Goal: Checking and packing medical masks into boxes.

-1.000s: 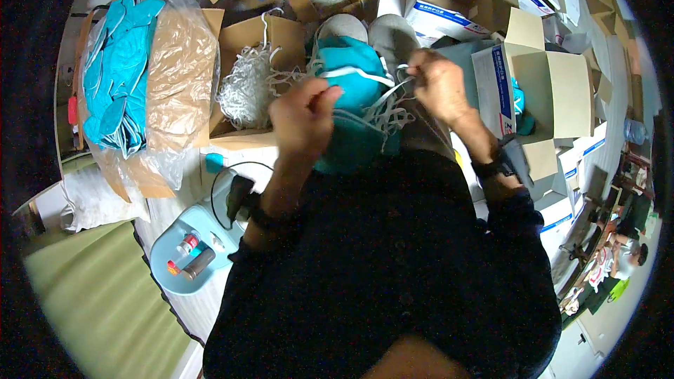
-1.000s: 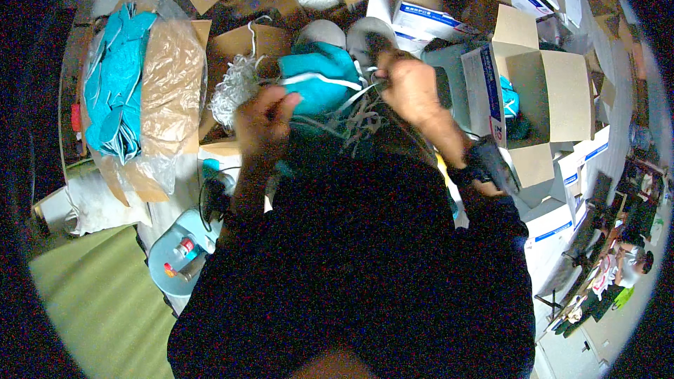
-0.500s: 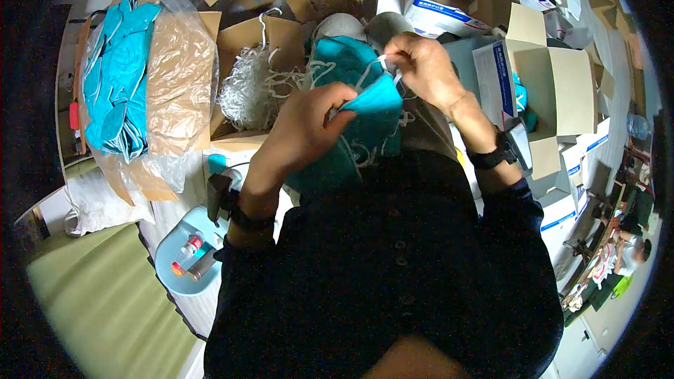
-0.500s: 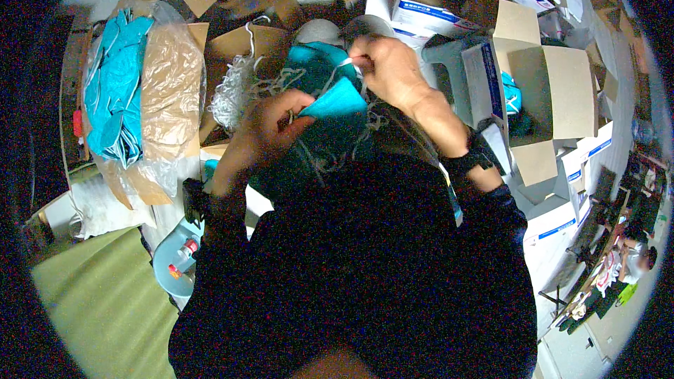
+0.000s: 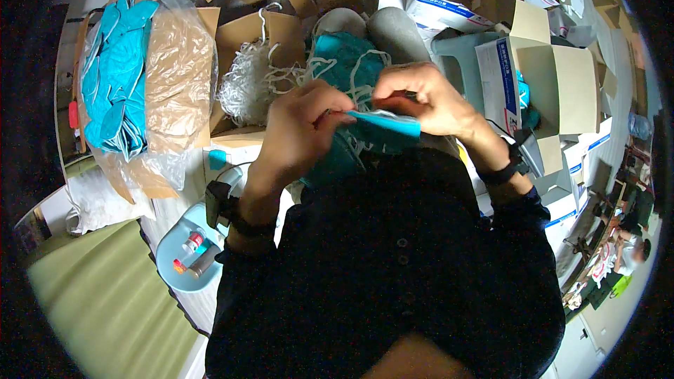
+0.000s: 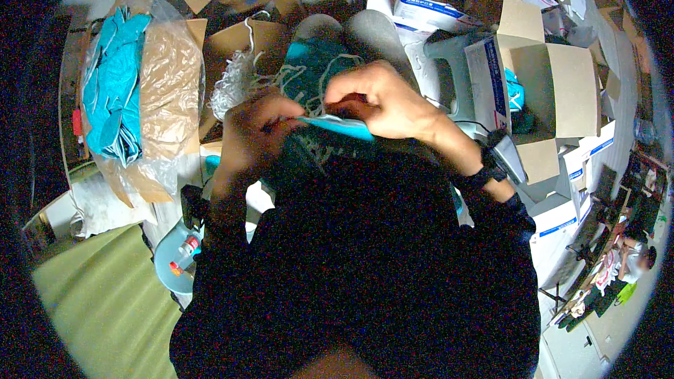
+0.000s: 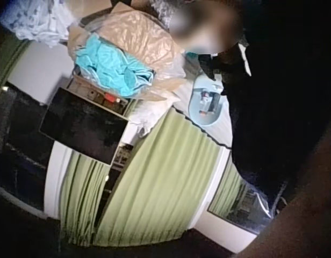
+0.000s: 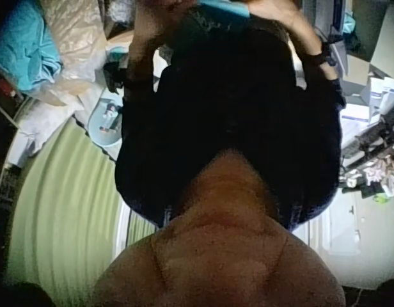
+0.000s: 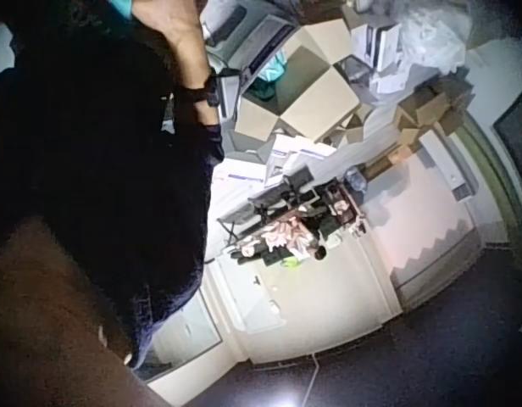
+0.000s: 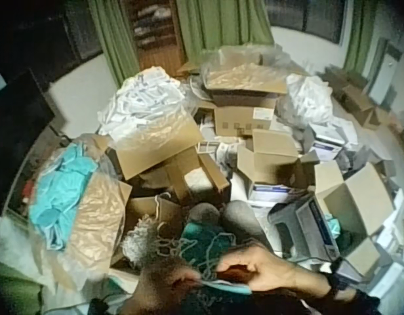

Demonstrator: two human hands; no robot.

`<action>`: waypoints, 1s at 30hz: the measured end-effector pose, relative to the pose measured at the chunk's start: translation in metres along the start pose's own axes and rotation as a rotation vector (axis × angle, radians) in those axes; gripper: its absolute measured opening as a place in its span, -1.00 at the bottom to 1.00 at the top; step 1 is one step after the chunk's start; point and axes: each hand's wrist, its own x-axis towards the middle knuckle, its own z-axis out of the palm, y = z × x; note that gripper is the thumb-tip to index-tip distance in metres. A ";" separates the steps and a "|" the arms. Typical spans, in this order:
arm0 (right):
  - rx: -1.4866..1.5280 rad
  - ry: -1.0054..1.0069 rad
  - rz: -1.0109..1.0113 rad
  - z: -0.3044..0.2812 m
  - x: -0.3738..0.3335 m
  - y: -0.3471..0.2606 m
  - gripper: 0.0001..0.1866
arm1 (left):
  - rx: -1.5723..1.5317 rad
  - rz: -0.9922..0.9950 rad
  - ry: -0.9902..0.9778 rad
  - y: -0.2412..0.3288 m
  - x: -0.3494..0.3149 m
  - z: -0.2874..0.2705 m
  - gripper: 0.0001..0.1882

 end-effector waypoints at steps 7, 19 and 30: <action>0.116 0.183 0.233 -0.021 -0.016 -0.008 -0.60 | -0.513 -0.166 0.384 -0.009 -0.005 -0.036 -0.81; 0.376 0.183 0.016 0.039 0.025 0.012 -0.70 | -0.781 -0.185 0.440 -0.009 0.014 -0.006 -0.89; 0.052 0.271 0.001 0.050 0.004 -0.013 -0.92 | -1.073 -0.372 0.676 -0.035 0.013 0.002 -0.89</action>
